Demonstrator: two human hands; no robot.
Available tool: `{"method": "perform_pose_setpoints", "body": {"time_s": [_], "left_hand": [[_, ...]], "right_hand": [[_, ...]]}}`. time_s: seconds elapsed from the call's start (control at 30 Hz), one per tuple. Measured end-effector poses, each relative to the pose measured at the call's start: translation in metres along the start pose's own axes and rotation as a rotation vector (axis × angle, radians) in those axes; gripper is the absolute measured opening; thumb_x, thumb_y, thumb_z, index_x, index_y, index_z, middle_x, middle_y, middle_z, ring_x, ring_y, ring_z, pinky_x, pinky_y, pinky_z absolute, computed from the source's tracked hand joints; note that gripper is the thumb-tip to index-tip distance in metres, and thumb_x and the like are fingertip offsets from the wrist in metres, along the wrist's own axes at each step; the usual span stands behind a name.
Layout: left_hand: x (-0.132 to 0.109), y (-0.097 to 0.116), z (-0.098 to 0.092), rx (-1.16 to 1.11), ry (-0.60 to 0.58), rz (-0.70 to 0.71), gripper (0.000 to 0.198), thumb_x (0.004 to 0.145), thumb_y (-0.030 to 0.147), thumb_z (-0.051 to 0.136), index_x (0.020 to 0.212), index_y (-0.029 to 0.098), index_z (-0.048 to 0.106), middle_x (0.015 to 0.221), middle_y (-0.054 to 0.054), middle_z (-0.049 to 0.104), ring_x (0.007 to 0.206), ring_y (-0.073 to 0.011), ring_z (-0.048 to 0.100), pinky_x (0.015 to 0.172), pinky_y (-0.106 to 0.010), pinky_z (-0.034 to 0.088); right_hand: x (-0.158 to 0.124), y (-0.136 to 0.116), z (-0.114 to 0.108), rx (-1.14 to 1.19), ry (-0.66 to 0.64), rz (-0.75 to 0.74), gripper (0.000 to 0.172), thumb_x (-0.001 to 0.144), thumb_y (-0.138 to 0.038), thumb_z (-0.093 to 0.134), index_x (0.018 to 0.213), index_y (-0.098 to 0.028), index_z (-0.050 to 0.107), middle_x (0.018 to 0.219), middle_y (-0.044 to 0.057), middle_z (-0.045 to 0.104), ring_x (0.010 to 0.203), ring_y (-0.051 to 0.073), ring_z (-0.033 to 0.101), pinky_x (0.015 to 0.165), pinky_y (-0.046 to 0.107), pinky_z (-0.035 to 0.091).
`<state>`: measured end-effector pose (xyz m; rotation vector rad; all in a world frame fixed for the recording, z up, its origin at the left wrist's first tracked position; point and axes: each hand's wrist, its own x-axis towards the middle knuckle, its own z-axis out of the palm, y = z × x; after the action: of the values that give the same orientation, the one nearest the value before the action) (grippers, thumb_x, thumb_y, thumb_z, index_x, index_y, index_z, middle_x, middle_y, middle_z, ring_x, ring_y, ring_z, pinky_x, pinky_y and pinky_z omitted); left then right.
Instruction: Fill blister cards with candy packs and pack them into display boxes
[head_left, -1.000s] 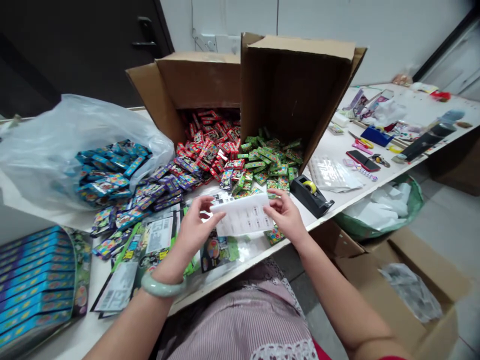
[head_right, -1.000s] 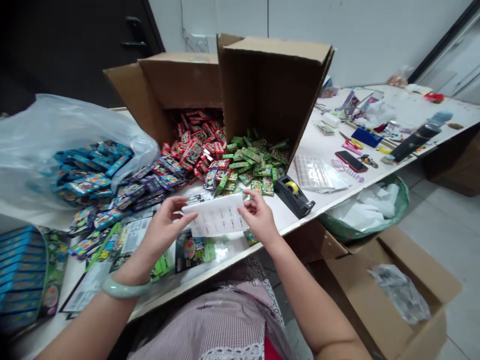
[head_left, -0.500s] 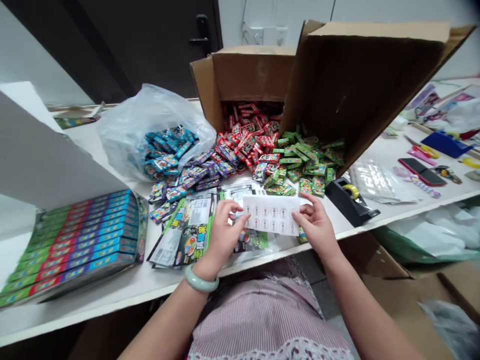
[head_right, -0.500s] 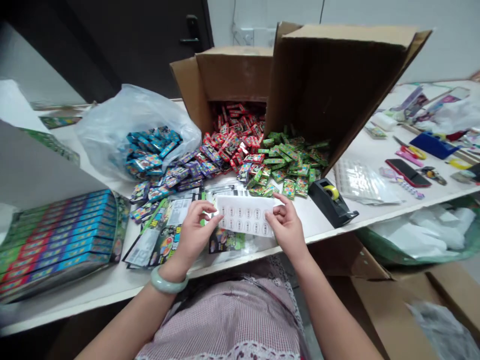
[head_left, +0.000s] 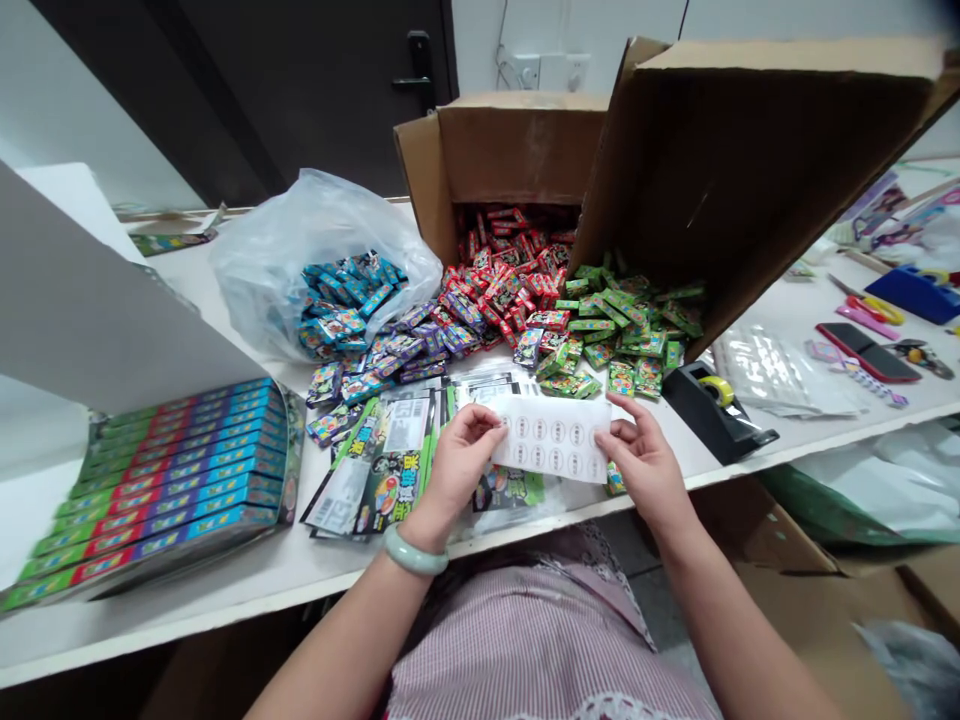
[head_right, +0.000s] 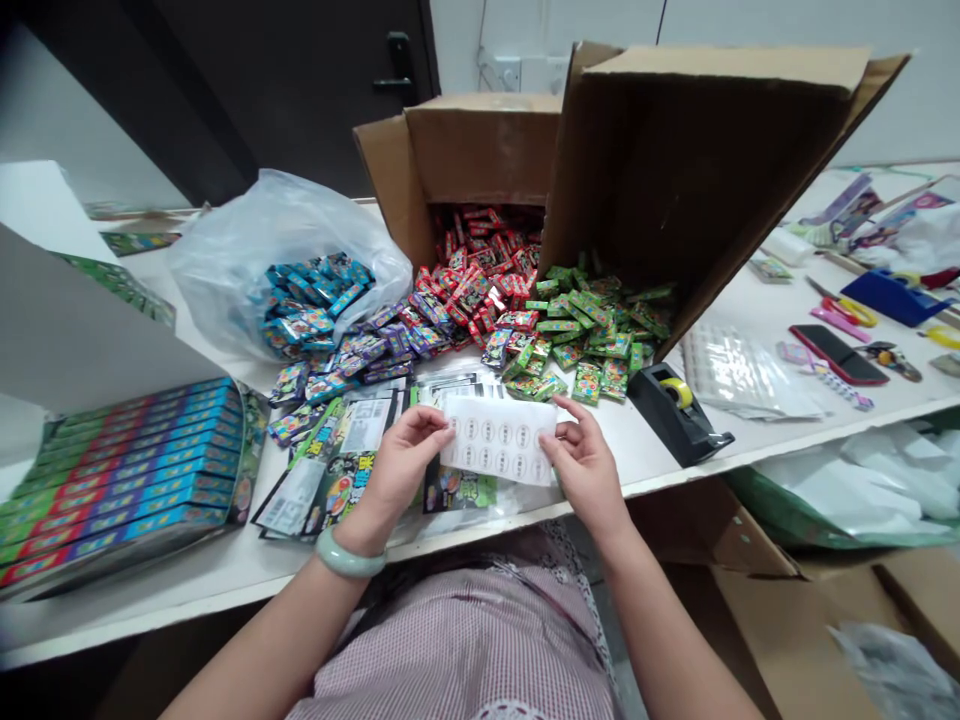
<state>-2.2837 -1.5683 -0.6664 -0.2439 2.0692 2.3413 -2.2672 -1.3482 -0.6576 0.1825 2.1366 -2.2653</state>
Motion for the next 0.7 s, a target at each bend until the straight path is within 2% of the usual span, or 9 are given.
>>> {"method": "perform_pose_setpoints", "body": {"time_s": [0.1,0.27,0.37,0.47,0.57,0.7], "left_hand": [[-0.001,0.004,0.001,-0.007,-0.032,-0.022,0.011,0.068,0.020,0.069,0.078,0.017,0.066,0.075,0.000,0.064,0.071,-0.0120,0.057,0.066,-0.022,0.045],[-0.006,0.009,0.000,-0.034,-0.106,-0.097,0.023,0.066,0.021,0.074,0.089,0.017,0.071,0.079,-0.001,0.067,0.071,-0.0123,0.059,0.064,-0.022,0.047],[-0.008,0.010,-0.002,-0.127,-0.082,-0.137,0.031,0.064,0.023,0.077,0.094,0.019,0.069,0.079,0.000,0.067,0.070,-0.0114,0.059,0.062,-0.021,0.048],[-0.011,0.012,-0.006,-0.151,-0.094,-0.163,0.041,0.066,0.026,0.077,0.106,0.019,0.067,0.085,-0.001,0.069,0.074,-0.0129,0.061,0.066,-0.024,0.050],[-0.015,0.018,-0.012,0.066,-0.102,-0.034,0.042,0.073,0.027,0.072,0.114,0.020,0.065,0.100,-0.005,0.069,0.083,-0.0156,0.062,0.075,-0.029,0.050],[-0.022,0.028,-0.020,0.491,-0.082,0.366,0.017,0.084,0.022,0.062,0.098,0.021,0.070,0.087,-0.003,0.063,0.081,-0.0158,0.058,0.077,-0.031,0.046]], "right_hand": [[-0.001,0.001,0.001,-0.032,-0.006,-0.012,0.052,0.080,-0.034,0.067,0.128,-0.028,0.047,0.081,-0.001,0.060,0.074,0.015,0.061,0.067,0.027,0.051],[0.000,-0.004,0.005,-0.192,0.027,-0.072,0.031,0.079,-0.038,0.067,0.106,-0.024,0.063,0.079,0.000,0.062,0.069,0.015,0.057,0.062,0.026,0.048],[0.001,-0.008,0.008,-0.182,0.050,0.001,0.028,0.076,-0.039,0.070,0.097,-0.021,0.069,0.079,0.002,0.065,0.068,0.016,0.057,0.062,0.027,0.048],[-0.002,-0.012,0.008,-0.139,0.059,0.053,0.030,0.075,-0.039,0.071,0.099,-0.021,0.071,0.082,0.003,0.068,0.072,0.017,0.059,0.065,0.029,0.049],[-0.005,-0.018,0.007,-0.234,-0.023,-0.021,0.031,0.076,-0.034,0.071,0.104,-0.021,0.070,0.094,0.005,0.069,0.079,0.018,0.061,0.071,0.031,0.050],[-0.008,-0.030,0.005,-0.468,-0.073,-0.197,0.021,0.081,-0.029,0.067,0.100,-0.021,0.070,0.092,0.006,0.066,0.077,0.017,0.059,0.072,0.032,0.048]]}}
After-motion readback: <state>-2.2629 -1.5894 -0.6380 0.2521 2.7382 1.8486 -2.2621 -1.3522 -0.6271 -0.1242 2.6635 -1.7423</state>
